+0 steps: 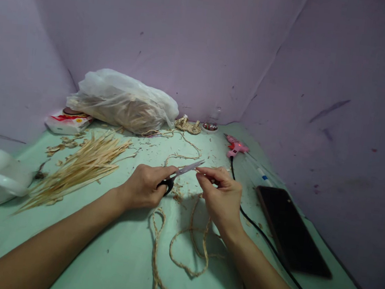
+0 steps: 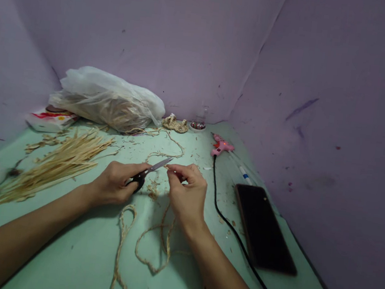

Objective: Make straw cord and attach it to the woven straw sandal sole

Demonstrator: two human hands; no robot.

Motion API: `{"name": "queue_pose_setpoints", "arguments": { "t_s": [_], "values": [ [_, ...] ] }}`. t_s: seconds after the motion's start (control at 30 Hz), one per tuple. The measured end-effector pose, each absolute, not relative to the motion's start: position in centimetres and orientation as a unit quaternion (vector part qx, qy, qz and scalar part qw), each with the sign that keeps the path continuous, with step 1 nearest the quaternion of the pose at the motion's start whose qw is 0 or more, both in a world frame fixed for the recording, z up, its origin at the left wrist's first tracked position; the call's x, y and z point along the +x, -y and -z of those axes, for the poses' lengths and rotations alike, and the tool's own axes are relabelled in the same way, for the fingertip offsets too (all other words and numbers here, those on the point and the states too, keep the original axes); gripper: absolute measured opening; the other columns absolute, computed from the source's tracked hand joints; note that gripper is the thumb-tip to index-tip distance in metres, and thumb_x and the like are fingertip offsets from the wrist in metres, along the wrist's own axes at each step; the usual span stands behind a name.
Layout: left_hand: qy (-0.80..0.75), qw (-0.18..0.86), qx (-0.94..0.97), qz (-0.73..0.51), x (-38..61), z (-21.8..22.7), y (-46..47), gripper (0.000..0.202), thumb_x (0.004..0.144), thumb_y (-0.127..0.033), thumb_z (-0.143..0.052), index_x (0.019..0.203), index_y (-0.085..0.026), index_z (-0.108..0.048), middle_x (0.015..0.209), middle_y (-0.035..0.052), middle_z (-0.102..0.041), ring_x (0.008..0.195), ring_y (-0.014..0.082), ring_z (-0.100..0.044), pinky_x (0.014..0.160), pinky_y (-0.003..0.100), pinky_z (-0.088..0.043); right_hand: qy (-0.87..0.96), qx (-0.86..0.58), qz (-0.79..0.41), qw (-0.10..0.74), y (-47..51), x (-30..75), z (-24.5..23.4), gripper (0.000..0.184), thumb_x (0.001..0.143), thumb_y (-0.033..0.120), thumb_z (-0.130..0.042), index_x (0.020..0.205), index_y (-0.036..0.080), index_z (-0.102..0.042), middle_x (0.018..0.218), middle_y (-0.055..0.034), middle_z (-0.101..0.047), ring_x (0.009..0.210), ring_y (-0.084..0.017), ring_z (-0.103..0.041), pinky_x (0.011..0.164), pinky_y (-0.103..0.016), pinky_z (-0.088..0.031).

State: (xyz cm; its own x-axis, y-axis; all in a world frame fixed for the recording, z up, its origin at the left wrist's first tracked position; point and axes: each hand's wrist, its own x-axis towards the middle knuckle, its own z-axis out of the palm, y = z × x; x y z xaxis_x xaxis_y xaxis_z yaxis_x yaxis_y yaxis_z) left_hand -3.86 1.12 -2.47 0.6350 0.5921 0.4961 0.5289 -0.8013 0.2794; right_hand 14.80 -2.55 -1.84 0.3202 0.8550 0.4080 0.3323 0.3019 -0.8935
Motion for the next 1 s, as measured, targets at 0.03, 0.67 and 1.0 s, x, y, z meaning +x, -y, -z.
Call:
{"name": "queue_pose_setpoints", "arguments": {
  "t_s": [0.03, 0.67, 1.0],
  "values": [
    [-0.315, 0.054, 0.899, -0.299, -3.91, 2.51, -1.15, 0.044, 0.068, -0.01, -0.044, 0.109, -0.018, -0.057, 0.08, 0.0009, -0.069, 0.064, 0.0127, -0.062, 0.06, 0.022, -0.047, 0.531, -0.555, -0.235, 0.596, 2.5, 14.81, 1.84, 0.013, 0.07, 0.02, -0.061, 0.075, 0.019, -0.072, 0.065, -0.0006, -0.057, 0.06, -0.013, -0.05, 0.056, -0.028, -0.043],
    [-0.344, -0.153, 0.894, -0.243, -3.46, 2.99, -0.78, 0.05, 0.069, -0.015, -0.044, 0.119, -0.014, -0.05, 0.073, 0.0033, -0.064, 0.056, 0.0159, -0.058, 0.049, 0.025, -0.043, 0.511, -0.568, -0.297, 0.572, 2.92, 14.31, 1.33, 0.01, 0.065, 0.023, -0.062, 0.061, 0.018, -0.07, 0.055, 0.0018, -0.05, 0.049, -0.01, -0.044, 0.044, -0.024, -0.035],
    [-0.402, 0.023, 0.841, -0.362, -3.39, 2.97, -1.25, 0.039, 0.072, -0.012, -0.047, 0.109, -0.02, -0.057, 0.087, 0.0011, -0.069, 0.073, 0.0138, -0.064, 0.066, 0.022, -0.048, 0.452, -0.564, -0.366, 0.586, 2.77, 14.37, 1.56, 0.02, 0.062, 0.029, -0.068, 0.077, 0.016, -0.073, 0.053, 0.0024, -0.054, 0.042, -0.009, -0.042, 0.039, -0.024, -0.034]
  ]
}}
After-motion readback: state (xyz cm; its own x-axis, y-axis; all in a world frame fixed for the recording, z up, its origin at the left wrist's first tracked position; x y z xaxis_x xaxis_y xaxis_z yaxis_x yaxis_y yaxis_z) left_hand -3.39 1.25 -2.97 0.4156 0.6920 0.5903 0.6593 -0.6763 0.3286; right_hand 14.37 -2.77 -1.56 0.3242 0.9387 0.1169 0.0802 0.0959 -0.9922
